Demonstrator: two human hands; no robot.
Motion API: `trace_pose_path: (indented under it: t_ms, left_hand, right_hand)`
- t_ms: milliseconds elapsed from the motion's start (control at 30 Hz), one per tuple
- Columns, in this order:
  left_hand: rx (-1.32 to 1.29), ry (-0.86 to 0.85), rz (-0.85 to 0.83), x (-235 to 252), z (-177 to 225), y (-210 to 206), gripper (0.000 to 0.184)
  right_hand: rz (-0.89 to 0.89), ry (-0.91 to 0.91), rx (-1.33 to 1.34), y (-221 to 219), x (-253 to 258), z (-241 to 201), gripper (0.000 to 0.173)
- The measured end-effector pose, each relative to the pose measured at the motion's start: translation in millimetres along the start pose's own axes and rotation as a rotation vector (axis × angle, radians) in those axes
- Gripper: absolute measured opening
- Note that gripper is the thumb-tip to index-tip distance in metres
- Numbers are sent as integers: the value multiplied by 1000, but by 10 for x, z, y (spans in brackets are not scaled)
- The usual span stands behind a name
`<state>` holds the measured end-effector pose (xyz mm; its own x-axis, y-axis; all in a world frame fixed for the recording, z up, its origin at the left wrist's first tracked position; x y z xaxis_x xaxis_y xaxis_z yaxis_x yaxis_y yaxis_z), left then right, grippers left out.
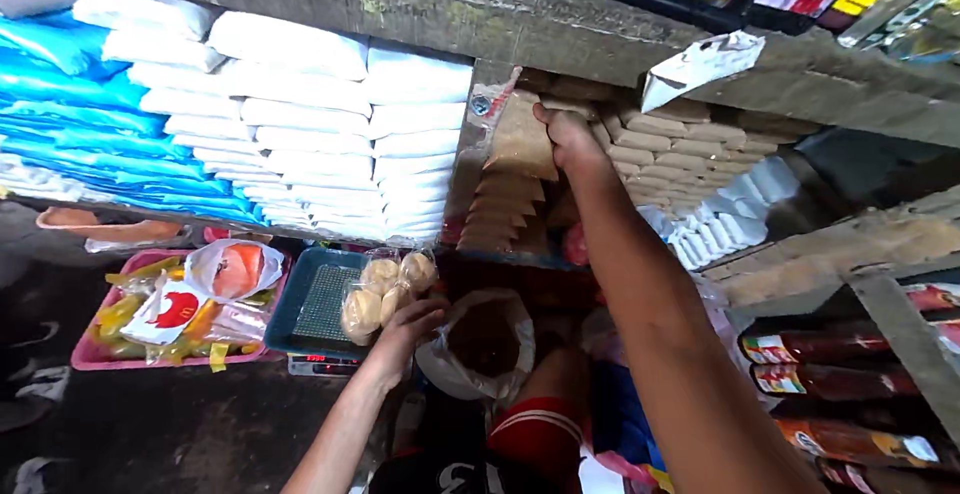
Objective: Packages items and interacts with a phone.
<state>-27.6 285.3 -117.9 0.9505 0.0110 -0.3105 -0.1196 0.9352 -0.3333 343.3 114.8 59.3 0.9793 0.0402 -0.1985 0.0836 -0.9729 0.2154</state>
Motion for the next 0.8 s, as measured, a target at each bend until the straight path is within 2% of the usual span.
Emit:
trace_pose_path:
  t_ms: [67,133,200,267,333,433,500,567,667,800]
  left_hand:
    - [-39,50,18,-54,-175,72,34]
    - [-21,61,1,-23,-272,34,34]
    - [46,27,-72,45,-324,-45,33]
    - [81,9,-162,87,-333,-115,33]
    - [96,10,-220,93,-372,-134,33]
    - [158,5,-264,41,-532,-50,33]
    - [189,-22,-297,30,-675,34,33]
    - [157,35,-334,42,-813,42,35]
    - [159,116,-412,150,-811,-193,36]
    - [203,88,-614,263,-611,-608,35]
  right_hand:
    - [20,15,-114,-34,-2,-12,51]
    - [20,94,-359,-84,-62,-82,53]
    - [55,254,-738,-137,-106,-192,60]
    - [81,460,-972,-214,-141,-248,61]
    - [-24,592,-1068,-323,-137,-217,62]
    - [-180,576,-1242,-413,-268,-194,64]
    - [-204,563,-1321,-431,-359,-241,50]
    - [-195,552,-1287,-436,-361,-244,50]
    - [-182,610,-1276,-455,-257,-226,58]
    - [-173,612,-1347,-497,-328,-265,58]
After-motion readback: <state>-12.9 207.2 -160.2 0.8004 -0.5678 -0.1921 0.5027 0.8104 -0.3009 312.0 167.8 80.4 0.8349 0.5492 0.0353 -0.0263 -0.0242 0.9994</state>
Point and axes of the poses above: each hand's wrist, its own x-axis towards the middle knuckle, its own y-axis out of the back of the hand, z = x × y, the point moved 1 cm from there along x, towards the middle knuckle, and after that the axes turned 2 degrees about -y, right-handed, at the moved point
